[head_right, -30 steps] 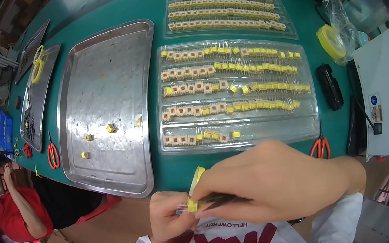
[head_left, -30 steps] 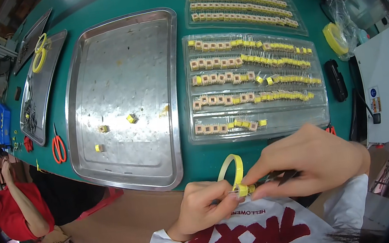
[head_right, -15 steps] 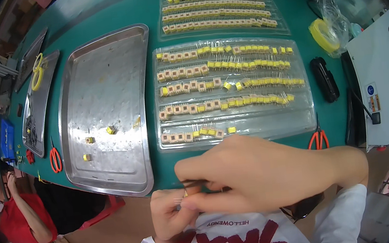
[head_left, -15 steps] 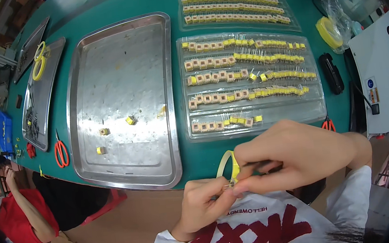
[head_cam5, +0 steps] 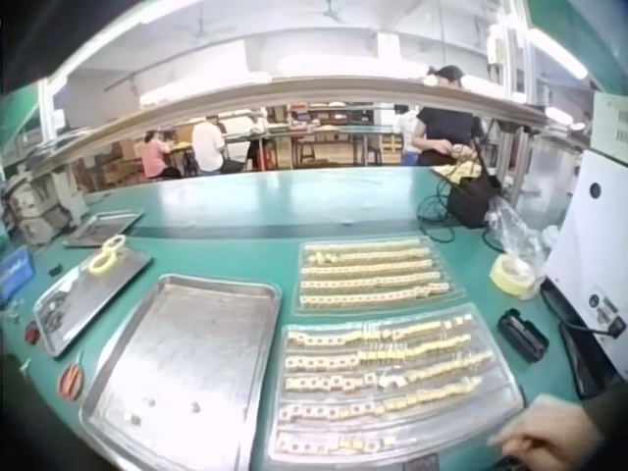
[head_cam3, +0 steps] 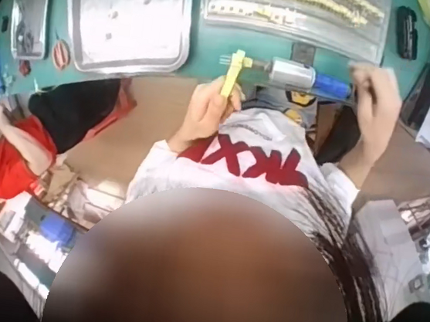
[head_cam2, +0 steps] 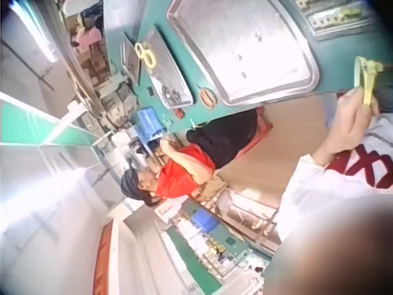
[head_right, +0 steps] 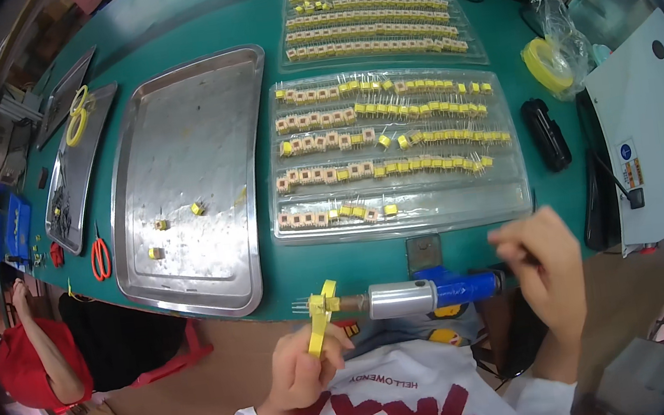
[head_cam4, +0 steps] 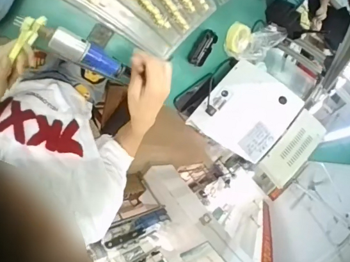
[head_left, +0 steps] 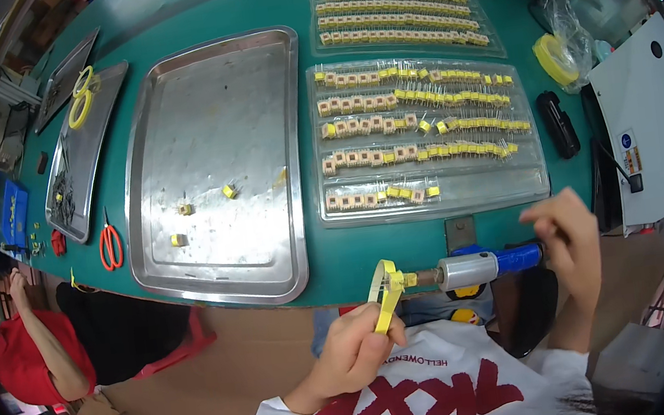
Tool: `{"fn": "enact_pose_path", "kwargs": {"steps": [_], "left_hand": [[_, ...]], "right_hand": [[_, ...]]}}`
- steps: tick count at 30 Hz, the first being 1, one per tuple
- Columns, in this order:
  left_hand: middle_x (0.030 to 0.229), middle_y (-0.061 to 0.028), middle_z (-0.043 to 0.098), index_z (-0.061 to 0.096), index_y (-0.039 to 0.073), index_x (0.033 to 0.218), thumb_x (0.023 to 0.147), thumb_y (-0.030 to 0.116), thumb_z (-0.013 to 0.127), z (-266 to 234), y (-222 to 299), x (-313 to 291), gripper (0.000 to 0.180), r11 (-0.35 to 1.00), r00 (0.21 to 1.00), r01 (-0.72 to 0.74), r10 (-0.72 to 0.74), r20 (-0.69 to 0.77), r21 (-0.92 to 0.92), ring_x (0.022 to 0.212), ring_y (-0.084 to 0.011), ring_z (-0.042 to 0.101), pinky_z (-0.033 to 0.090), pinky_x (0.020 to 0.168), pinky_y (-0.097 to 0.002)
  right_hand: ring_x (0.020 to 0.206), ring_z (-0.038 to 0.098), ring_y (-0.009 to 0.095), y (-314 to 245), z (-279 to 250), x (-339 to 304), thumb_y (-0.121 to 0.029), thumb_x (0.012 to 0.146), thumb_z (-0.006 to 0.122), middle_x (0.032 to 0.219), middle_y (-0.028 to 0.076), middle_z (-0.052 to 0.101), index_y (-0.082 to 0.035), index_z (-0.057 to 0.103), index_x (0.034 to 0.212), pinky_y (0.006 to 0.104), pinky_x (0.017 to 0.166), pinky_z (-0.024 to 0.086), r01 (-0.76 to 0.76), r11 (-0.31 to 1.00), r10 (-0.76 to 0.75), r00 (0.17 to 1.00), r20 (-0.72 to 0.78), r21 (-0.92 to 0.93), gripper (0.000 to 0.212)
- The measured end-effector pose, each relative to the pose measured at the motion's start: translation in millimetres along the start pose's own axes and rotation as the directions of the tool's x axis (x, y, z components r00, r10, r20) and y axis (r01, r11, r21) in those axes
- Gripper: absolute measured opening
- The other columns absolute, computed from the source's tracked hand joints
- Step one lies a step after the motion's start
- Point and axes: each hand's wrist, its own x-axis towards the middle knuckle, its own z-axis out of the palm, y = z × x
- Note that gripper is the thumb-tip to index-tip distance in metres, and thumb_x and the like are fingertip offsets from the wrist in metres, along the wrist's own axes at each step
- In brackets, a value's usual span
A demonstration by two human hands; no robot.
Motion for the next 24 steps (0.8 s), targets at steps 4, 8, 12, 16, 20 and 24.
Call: {"fn": "enact_pose_path", "kwargs": {"steps": [4, 8, 12, 16, 20, 24], "left_hand": [[0.061, -0.0031, 0.048, 0.050, -0.001, 0.086, 0.098, 0.034, 0.034, 18.7, -5.9, -9.7, 0.040, 0.964, 0.969, -0.220, 0.234, -0.082, 0.146, 0.047, -0.0097, 0.038, 0.045, 0.068, -0.0280], [0.059, -0.0037, 0.046, 0.048, -0.002, 0.086, 0.097, 0.022, 0.037, 24.7, -6.7, -11.5, 0.029, 0.976, 0.968, -0.195, 0.207, -0.141, 0.092, 0.054, -0.0145, 0.045, 0.046, 0.070, -0.0314], [0.059, -0.0034, 0.045, 0.048, -0.001, 0.085, 0.097, 0.020, 0.036, 30.8, -10.8, -8.9, 0.027, 0.976, 0.964, -0.207, 0.215, -0.159, 0.062, 0.052, -0.0129, 0.042, 0.046, 0.073, -0.0322], [0.058, -0.0029, 0.044, 0.048, 0.000, 0.084, 0.097, 0.019, 0.035, 34.7, -11.6, -4.3, 0.026, 0.972, 0.953, -0.234, 0.230, -0.199, 0.004, 0.051, -0.0117, 0.039, 0.045, 0.075, -0.0323], [0.059, -0.0044, 0.045, 0.048, 0.000, 0.081, 0.096, 0.017, 0.035, 33.4, -10.5, -7.8, 0.026, 0.979, 0.965, -0.201, 0.195, -0.175, -0.023, 0.051, -0.0126, 0.040, 0.046, 0.075, -0.0325], [0.061, -0.0067, 0.048, 0.050, 0.000, 0.080, 0.095, 0.016, 0.037, 33.2, -14.2, -18.0, 0.025, 0.968, 0.943, -0.251, 0.237, -0.232, -0.031, 0.051, -0.0134, 0.043, 0.046, 0.072, -0.0322]], "right_hand": [[0.063, 0.059, 0.022, 28.1, -4.9, -50.7, -0.008, 0.069, 0.075, 0.073, 0.011, 0.064, 0.001, 0.064, 0.080, 0.0314, 0.056, 0.043, -0.018, 0.935, -0.030, 0.991, 0.129, 0.354, 0.019], [0.061, 0.061, 0.021, 34.1, -21.0, -48.9, -0.012, 0.066, 0.080, 0.071, 0.013, 0.064, 0.002, 0.061, 0.085, 0.0311, 0.053, 0.042, 0.232, 0.813, -0.301, 0.953, 0.045, 0.534, 0.031], [0.062, 0.056, 0.015, 30.8, -15.7, -26.3, -0.014, 0.068, 0.080, 0.074, 0.008, 0.059, -0.002, 0.051, 0.093, 0.0246, 0.053, 0.041, 0.278, 0.542, -0.124, 0.960, -0.251, 0.793, 0.041], [0.057, 0.044, 0.007, 35.9, 6.0, 8.8, -0.031, 0.072, 0.078, 0.072, 0.005, 0.048, -0.008, 0.042, 0.089, 0.0182, 0.048, 0.033, 0.081, 0.673, 0.144, 0.961, -0.238, 0.735, 0.047], [0.042, 0.042, 0.011, 62.3, 17.9, -15.9, -0.021, 0.070, 0.080, 0.056, 0.004, 0.050, -0.005, 0.048, 0.085, 0.0205, 0.040, 0.030, 0.640, 0.407, -0.206, 0.760, -0.617, 0.652, 0.039], [0.058, 0.060, 0.020, 52.0, -13.4, -18.3, 0.001, 0.060, 0.082, 0.068, 0.009, 0.061, 0.002, 0.057, 0.075, 0.0248, 0.047, 0.043, 0.315, 0.653, -0.573, 0.800, 0.177, 0.688, 0.029]]}}
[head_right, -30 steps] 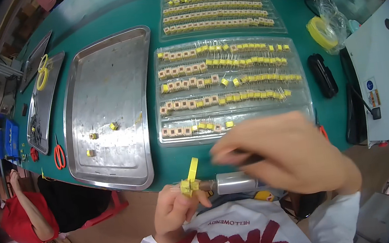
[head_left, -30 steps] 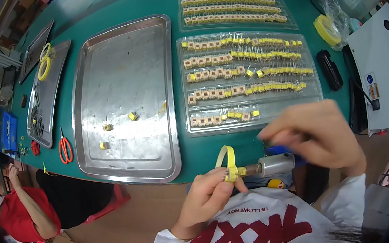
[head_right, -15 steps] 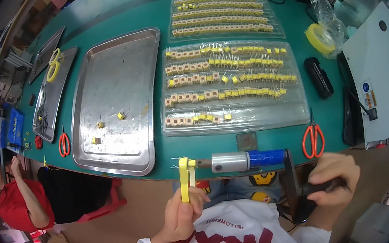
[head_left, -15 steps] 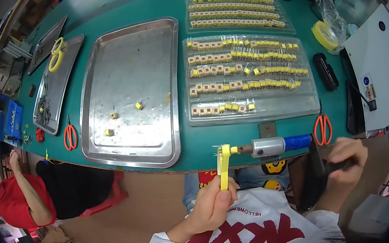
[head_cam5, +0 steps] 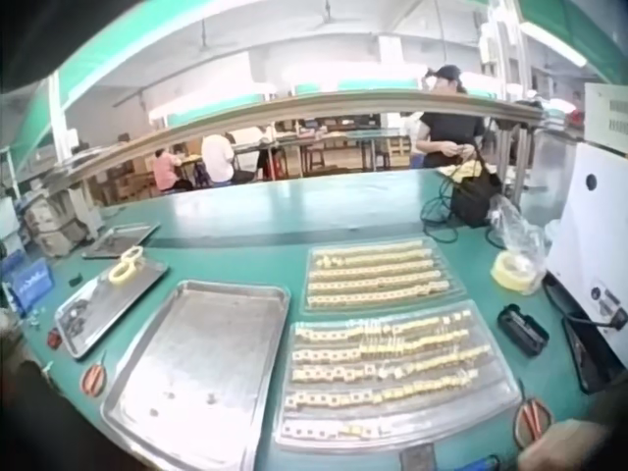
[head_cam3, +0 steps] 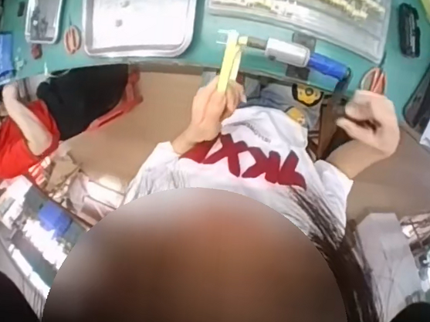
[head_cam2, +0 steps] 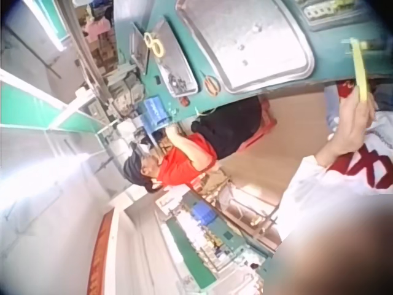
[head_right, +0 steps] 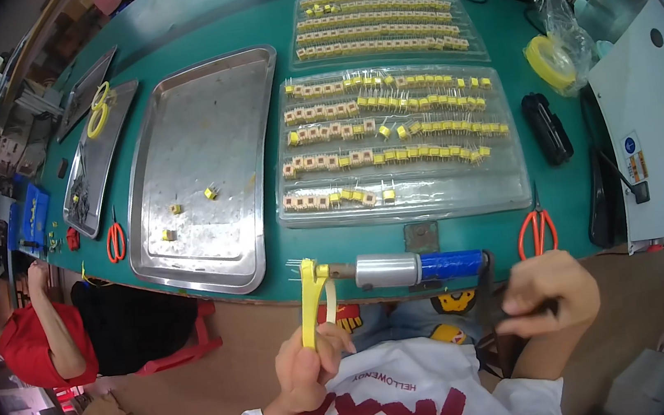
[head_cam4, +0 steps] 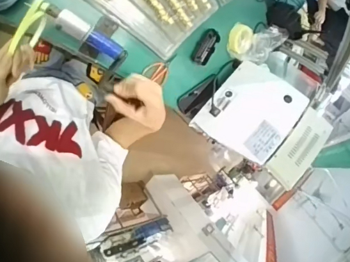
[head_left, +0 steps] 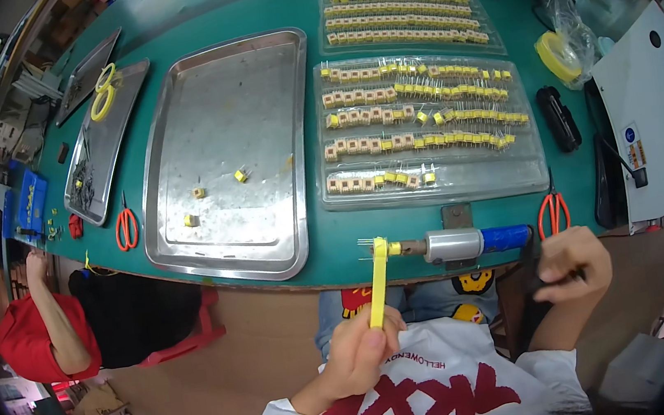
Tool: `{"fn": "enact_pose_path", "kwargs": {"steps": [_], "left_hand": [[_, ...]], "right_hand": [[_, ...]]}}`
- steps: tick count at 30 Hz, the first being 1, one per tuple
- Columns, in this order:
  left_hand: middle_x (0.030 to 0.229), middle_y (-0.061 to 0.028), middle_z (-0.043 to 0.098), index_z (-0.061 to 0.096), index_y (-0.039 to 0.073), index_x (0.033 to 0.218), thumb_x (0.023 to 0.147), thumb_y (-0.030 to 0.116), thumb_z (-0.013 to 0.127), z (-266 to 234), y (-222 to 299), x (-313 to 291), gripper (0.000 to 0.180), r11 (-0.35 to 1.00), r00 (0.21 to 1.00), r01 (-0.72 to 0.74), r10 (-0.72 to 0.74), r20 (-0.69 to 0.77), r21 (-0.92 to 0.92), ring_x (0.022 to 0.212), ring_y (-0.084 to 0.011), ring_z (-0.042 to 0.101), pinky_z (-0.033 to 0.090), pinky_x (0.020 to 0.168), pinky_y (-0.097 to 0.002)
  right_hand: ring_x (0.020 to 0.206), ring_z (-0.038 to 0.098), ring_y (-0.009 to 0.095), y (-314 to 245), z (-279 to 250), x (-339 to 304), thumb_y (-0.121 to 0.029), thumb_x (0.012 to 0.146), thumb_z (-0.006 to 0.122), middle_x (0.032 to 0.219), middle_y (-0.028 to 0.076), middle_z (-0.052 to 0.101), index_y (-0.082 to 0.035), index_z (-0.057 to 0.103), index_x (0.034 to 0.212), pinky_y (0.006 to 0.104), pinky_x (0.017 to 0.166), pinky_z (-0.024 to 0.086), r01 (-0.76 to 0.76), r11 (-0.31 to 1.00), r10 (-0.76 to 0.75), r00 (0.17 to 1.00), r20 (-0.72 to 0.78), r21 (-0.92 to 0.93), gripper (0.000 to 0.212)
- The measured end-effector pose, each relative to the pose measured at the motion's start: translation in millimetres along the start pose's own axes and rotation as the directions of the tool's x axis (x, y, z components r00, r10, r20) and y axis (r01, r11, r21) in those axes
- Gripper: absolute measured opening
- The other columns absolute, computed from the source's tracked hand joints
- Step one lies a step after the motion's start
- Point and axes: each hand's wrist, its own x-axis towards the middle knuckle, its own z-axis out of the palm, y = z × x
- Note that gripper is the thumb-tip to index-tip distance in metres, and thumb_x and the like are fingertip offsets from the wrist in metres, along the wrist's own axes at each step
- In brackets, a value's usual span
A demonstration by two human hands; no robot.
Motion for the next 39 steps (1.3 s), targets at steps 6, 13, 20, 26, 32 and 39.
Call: {"fn": "enact_pose_path", "kwargs": {"steps": [6, 13, 20, 26, 32, 39], "left_hand": [[0.053, -0.0026, 0.040, 0.046, 0.004, 0.072, 0.095, 0.025, 0.036, 10.0, 8.1, 1.3, 0.033, 0.994, 0.999, 0.054, -0.054, 0.001, 0.097, 0.054, -0.0129, 0.039, 0.045, 0.072, -0.0366], [0.060, -0.0063, 0.047, 0.051, -0.002, 0.081, 0.095, 0.015, 0.037, 1.5, -4.1, 3.1, 0.026, 0.995, 1.000, -0.026, 0.024, 0.019, 0.093, 0.050, -0.0146, 0.044, 0.046, 0.072, -0.0319], [0.057, -0.0050, 0.045, 0.049, -0.002, 0.083, 0.096, 0.016, 0.036, 3.3, -1.3, 11.2, 0.025, 0.994, 1.000, -0.020, 0.017, 0.024, 0.104, 0.049, -0.0137, 0.041, 0.046, 0.072, -0.0321], [0.056, -0.0048, 0.044, 0.048, 0.000, 0.082, 0.097, 0.017, 0.034, 9.0, 1.6, 11.6, 0.026, 0.994, 0.998, 0.047, -0.043, -0.042, 0.103, 0.050, -0.0127, 0.041, 0.045, 0.071, -0.0305], [0.056, -0.0047, 0.044, 0.046, 0.002, 0.079, 0.098, 0.019, 0.034, 7.6, -4.0, 15.1, 0.028, 0.986, 0.989, 0.103, -0.088, -0.118, 0.132, 0.051, -0.0118, 0.040, 0.041, 0.060, -0.0271], [0.058, -0.0044, 0.043, 0.045, 0.001, 0.078, 0.098, 0.019, 0.033, 11.2, 2.0, 22.4, 0.030, 0.993, 0.992, 0.077, -0.068, -0.103, 0.092, 0.053, -0.0122, 0.040, 0.043, 0.063, -0.0282]], "right_hand": [[0.055, 0.059, 0.021, 0.3, 1.4, -5.1, -0.001, 0.059, 0.084, 0.068, 0.011, 0.061, 0.001, 0.057, 0.076, 0.0251, 0.047, 0.042, -0.049, 0.998, 0.050, 0.999, 0.006, -0.046, 0.032], [0.037, 0.044, 0.017, 8.0, 4.9, 2.2, -0.005, 0.064, 0.082, 0.053, 0.012, 0.053, 0.002, 0.049, 0.081, 0.0272, 0.036, 0.029, 0.233, 0.935, -0.151, 0.944, -0.292, 0.269, 0.038], [0.047, 0.037, 0.004, 2.2, 16.4, 38.9, -0.027, 0.079, 0.072, 0.061, -0.001, 0.044, -0.006, 0.047, 0.089, 0.0207, 0.043, 0.028, 0.025, 0.951, 0.218, 0.655, -0.723, 0.309, 0.034], [0.057, 0.046, 0.007, 30.9, 19.9, 30.7, -0.011, 0.080, 0.069, 0.067, 0.000, 0.048, -0.004, 0.055, 0.085, 0.0211, 0.052, 0.037, -0.330, 0.944, 0.248, 0.697, -0.673, 0.007, 0.017], [0.058, 0.061, 0.017, -12.7, 2.8, -12.1, -0.004, 0.060, 0.084, 0.071, 0.010, 0.064, 0.000, 0.063, 0.080, 0.0231, 0.052, 0.043, -0.268, 0.958, 0.267, 0.963, -0.022, -0.101, 0.030], [0.045, 0.048, 0.008, 4.5, 2.6, 37.0, -0.009, 0.075, 0.070, 0.072, 0.002, 0.056, -0.002, 0.058, 0.076, 0.0203, 0.040, 0.035, -0.110, 0.963, 0.259, 0.624, -0.737, 0.245, 0.013]]}}
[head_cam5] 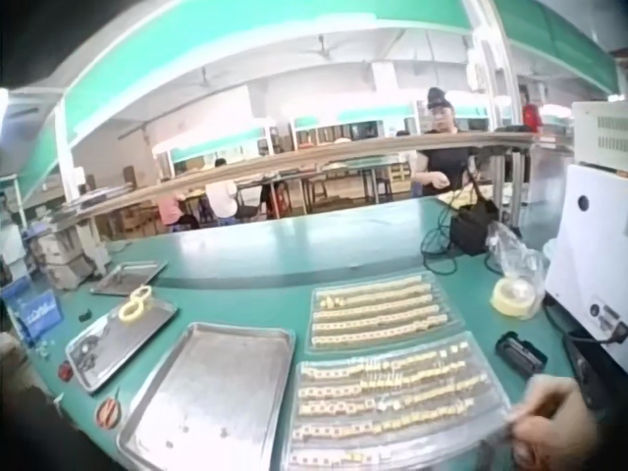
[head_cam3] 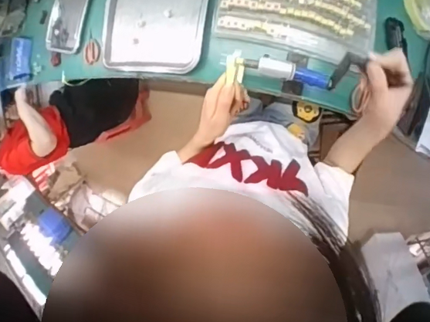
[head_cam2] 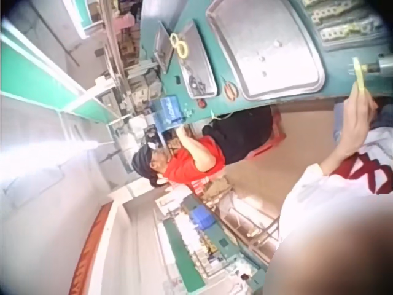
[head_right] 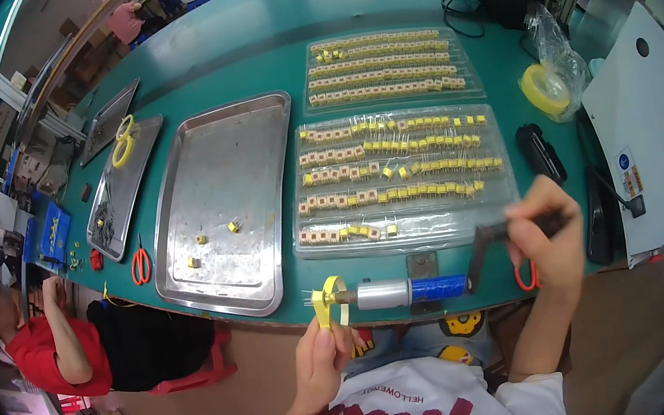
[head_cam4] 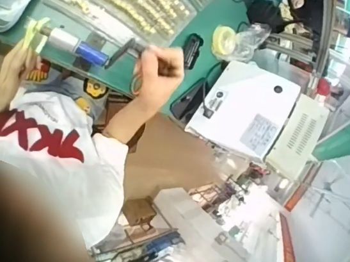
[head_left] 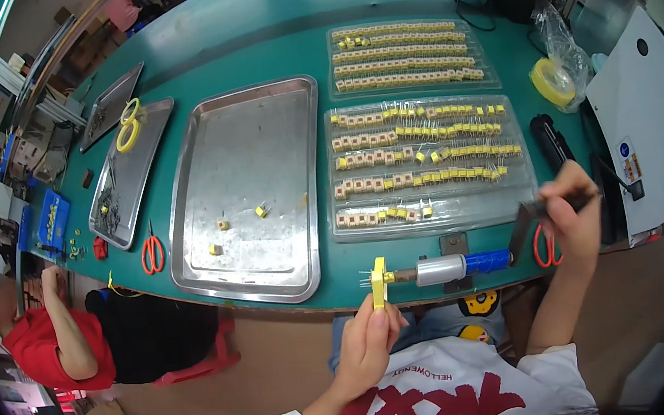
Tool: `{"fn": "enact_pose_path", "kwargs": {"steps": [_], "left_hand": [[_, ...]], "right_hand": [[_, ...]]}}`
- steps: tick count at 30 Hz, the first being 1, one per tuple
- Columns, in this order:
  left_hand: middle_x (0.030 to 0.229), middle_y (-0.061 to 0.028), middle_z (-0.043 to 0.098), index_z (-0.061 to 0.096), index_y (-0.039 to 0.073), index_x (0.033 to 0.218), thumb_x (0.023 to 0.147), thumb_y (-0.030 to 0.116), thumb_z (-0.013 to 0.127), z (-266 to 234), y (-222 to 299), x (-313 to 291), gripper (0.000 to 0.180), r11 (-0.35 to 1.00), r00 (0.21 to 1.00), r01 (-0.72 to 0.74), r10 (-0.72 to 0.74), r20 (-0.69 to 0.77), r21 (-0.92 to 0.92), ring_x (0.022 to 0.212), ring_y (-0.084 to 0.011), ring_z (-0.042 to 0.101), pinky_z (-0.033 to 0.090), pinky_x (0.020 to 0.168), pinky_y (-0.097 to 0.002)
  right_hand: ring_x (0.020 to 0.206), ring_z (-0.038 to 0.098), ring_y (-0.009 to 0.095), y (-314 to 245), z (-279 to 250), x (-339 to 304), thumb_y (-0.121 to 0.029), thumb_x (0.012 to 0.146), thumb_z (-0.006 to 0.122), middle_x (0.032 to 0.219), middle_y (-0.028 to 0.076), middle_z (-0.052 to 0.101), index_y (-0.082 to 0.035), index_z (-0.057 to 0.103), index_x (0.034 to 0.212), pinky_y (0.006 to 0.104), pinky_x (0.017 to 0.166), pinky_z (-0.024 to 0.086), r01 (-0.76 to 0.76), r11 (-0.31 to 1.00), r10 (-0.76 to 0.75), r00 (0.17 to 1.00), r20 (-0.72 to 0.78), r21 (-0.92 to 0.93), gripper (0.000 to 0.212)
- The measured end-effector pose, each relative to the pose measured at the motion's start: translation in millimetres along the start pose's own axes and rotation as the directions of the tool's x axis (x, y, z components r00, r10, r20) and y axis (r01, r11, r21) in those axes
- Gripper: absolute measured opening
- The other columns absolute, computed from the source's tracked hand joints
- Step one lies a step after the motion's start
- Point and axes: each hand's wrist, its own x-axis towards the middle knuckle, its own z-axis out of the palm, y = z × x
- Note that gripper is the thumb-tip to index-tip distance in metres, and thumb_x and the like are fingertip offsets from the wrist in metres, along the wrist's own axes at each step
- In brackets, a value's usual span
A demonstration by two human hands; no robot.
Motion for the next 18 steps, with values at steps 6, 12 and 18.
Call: {"fn": "enact_pose_path", "kwargs": {"steps": [6, 12, 18], "left_hand": [[0.059, -0.0045, 0.043, 0.045, 0.000, 0.078, 0.098, 0.019, 0.033, -1.8, -7.0, 6.0, 0.030, 0.999, 0.999, 0.032, -0.032, 0.007, 0.011, 0.054, -0.0127, 0.041, 0.044, 0.066, -0.0295], [0.059, -0.0049, 0.044, 0.046, 0.000, 0.080, 0.098, 0.019, 0.033, -2.6, -6.2, 7.6, 0.030, 1.000, 1.000, -0.005, 0.005, 0.021, -0.010, 0.054, -0.0124, 0.041, 0.044, 0.065, -0.0291], [0.060, -0.0051, 0.045, 0.046, 0.000, 0.081, 0.098, 0.018, 0.034, -2.2, -8.2, 7.6, 0.028, 1.000, 1.000, -0.003, 0.003, 0.004, -0.019, 0.051, -0.0108, 0.040, 0.042, 0.060, -0.0263]], "right_hand": [[0.056, 0.059, 0.014, 12.3, -36.3, -6.3, -0.009, 0.062, 0.084, 0.067, 0.006, 0.064, -0.002, 0.063, 0.076, 0.0229, 0.050, 0.041, 0.170, 0.936, 0.132, 0.644, 0.754, -0.309, 0.026], [0.046, 0.054, 0.011, -11.4, -11.9, 2.2, -0.009, 0.065, 0.083, 0.060, 0.006, 0.058, 0.000, 0.061, 0.077, 0.0223, 0.042, 0.039, 0.061, 0.989, -0.091, 0.970, 0.227, 0.134, 0.027], [0.055, 0.054, 0.010, 7.8, -18.3, 19.3, -0.014, 0.072, 0.077, 0.064, 0.005, 0.058, -0.002, 0.061, 0.075, 0.0258, 0.049, 0.040, 0.111, 0.860, 0.321, 0.641, 0.697, -0.498, 0.020]]}}
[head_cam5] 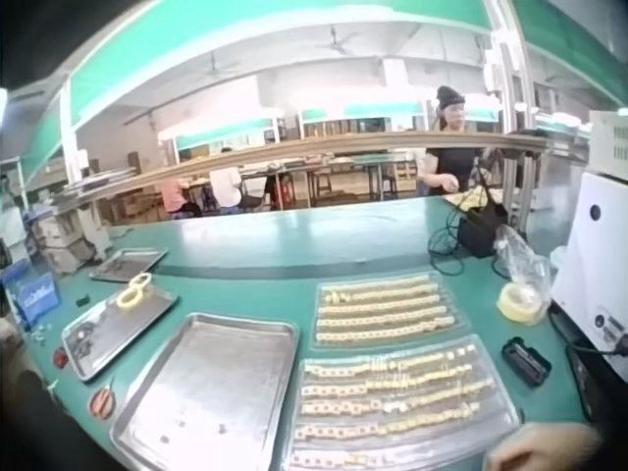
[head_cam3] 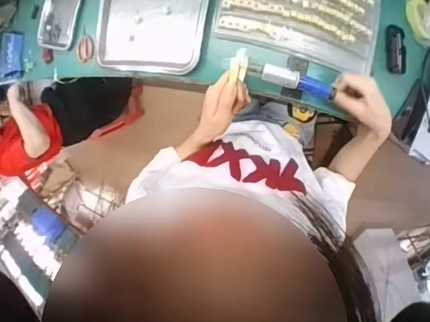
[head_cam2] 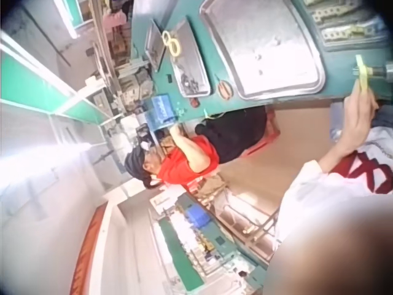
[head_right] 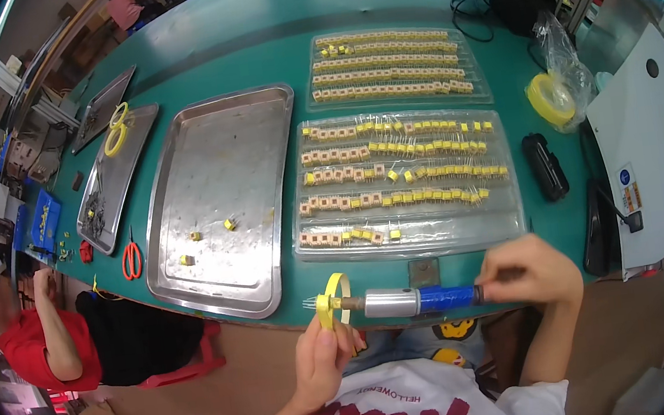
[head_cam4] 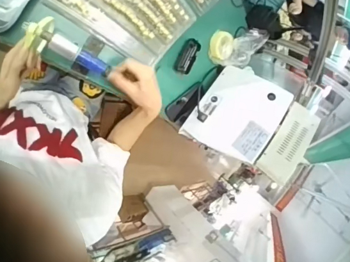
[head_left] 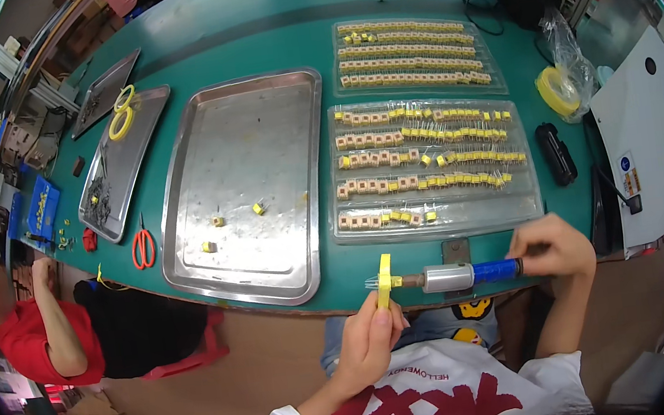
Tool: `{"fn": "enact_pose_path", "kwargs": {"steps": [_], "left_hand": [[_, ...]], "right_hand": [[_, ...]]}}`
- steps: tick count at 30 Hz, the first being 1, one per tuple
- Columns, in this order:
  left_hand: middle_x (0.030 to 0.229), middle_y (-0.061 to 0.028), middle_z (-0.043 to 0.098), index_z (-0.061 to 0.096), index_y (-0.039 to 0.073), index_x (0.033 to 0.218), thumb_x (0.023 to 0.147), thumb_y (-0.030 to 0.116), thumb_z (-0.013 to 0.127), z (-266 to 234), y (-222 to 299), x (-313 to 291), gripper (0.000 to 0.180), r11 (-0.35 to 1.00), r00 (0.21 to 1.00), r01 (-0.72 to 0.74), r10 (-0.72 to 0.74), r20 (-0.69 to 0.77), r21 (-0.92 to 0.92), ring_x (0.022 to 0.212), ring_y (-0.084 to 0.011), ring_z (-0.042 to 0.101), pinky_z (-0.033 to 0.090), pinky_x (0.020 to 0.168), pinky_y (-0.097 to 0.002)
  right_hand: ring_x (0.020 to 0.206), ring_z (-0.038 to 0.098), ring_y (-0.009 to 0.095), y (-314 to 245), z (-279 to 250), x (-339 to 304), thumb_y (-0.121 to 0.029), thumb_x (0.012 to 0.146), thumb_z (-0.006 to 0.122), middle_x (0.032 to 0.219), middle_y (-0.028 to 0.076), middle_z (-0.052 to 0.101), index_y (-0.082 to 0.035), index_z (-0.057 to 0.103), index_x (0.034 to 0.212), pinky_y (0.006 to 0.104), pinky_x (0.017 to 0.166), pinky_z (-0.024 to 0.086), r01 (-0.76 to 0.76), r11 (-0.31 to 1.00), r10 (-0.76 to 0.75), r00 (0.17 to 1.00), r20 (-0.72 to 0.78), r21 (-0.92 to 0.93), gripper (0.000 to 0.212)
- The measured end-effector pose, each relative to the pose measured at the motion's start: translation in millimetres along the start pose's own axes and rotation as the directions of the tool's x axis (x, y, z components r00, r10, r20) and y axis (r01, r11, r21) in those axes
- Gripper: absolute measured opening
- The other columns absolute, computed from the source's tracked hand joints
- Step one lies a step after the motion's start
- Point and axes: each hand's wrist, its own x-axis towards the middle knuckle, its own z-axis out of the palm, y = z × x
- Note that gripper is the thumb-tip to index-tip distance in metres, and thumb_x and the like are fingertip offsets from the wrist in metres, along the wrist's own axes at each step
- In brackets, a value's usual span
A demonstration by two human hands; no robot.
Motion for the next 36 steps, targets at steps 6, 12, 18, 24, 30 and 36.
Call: {"fn": "enact_pose_path", "kwargs": {"steps": [6, 12, 18, 24, 30, 36], "left_hand": [[0.061, -0.0054, 0.047, 0.047, 0.000, 0.082, 0.098, 0.018, 0.034, -4.6, -4.9, -0.6, 0.027, 1.000, 1.000, -0.007, 0.007, -0.017, -0.008, 0.050, -0.0106, 0.041, 0.041, 0.057, -0.0254], [0.062, -0.0055, 0.047, 0.048, -0.002, 0.085, 0.097, 0.017, 0.034, -1.3, -8.1, 4.4, 0.026, 0.998, 0.997, -0.055, 0.056, 0.051, -0.015, 0.052, -0.0113, 0.043, 0.042, 0.059, -0.0258], [0.061, -0.0045, 0.046, 0.050, -0.003, 0.087, 0.097, 0.018, 0.034, -5.2, -24.9, -6.1, 0.027, 0.995, 0.994, -0.098, 0.099, 0.054, -0.005, 0.052, -0.0103, 0.043, 0.040, 0.056, -0.0245], [0.058, -0.0034, 0.046, 0.051, -0.002, 0.087, 0.097, 0.019, 0.035, -9.7, -16.0, -4.3, 0.029, 0.999, 0.993, -0.013, 0.018, 0.118, -0.043, 0.049, -0.0079, 0.040, 0.032, 0.047, -0.0225], [0.058, -0.0040, 0.047, 0.050, -0.002, 0.086, 0.098, 0.022, 0.035, -12.6, -1.2, -16.8, 0.031, 1.000, 0.991, 0.002, 0.001, 0.132, -0.026, 0.049, -0.0081, 0.041, 0.033, 0.047, -0.0232], [0.058, -0.0038, 0.046, 0.048, -0.002, 0.083, 0.099, 0.019, 0.035, -5.7, -0.9, -10.6, 0.029, 1.000, 0.997, 0.022, -0.021, 0.069, -0.010, 0.049, -0.0087, 0.041, 0.033, 0.047, -0.0234]], "right_hand": [[0.046, 0.054, 0.017, -60.2, -22.9, -7.4, -0.019, 0.062, 0.084, 0.059, 0.005, 0.059, -0.003, 0.065, 0.069, 0.0265, 0.038, 0.035, 0.504, 0.856, -0.502, 0.864, 0.044, -0.116, 0.026], [0.044, 0.051, 0.011, -28.7, -14.7, -15.0, -0.003, 0.070, 0.071, 0.055, 0.004, 0.057, -0.002, 0.056, 0.059, 0.0213, 0.041, 0.034, 0.385, 0.923, -0.280, 0.704, -0.652, 0.020, 0.019], [0.057, 0.050, 0.010, -18.5, 24.4, -4.2, 0.000, 0.080, 0.061, 0.065, 0.006, 0.056, 0.004, 0.063, 0.078, 0.0196, 0.052, 0.036, 0.085, 0.941, 0.185, 0.681, -0.708, 0.328, 0.005], [0.071, 0.055, 0.013, -3.3, 44.1, -2.9, -0.009, 0.089, 0.055, 0.081, 0.008, 0.060, 0.004, 0.062, 0.090, 0.0242, 0.064, 0.041, -0.086, 0.993, -0.008, 0.634, -0.773, -0.080, 0.015], [0.086, 0.059, 0.016, -1.4, 68.5, -35.6, -0.024, 0.081, 0.067, 0.088, 0.010, 0.062, 0.002, 0.062, 0.095, 0.0247, 0.073, 0.044, -0.158, 0.978, 0.208, 0.773, -0.599, 0.134, 0.030], [0.061, 0.053, 0.014, -18.5, 56.8, -77.7, -0.049, 0.068, 0.078, 0.071, 0.007, 0.058, 0.000, 0.063, 0.079, 0.0245, 0.055, 0.039, 0.115, 0.993, -0.080, 0.844, -0.530, 0.034, 0.052]]}}
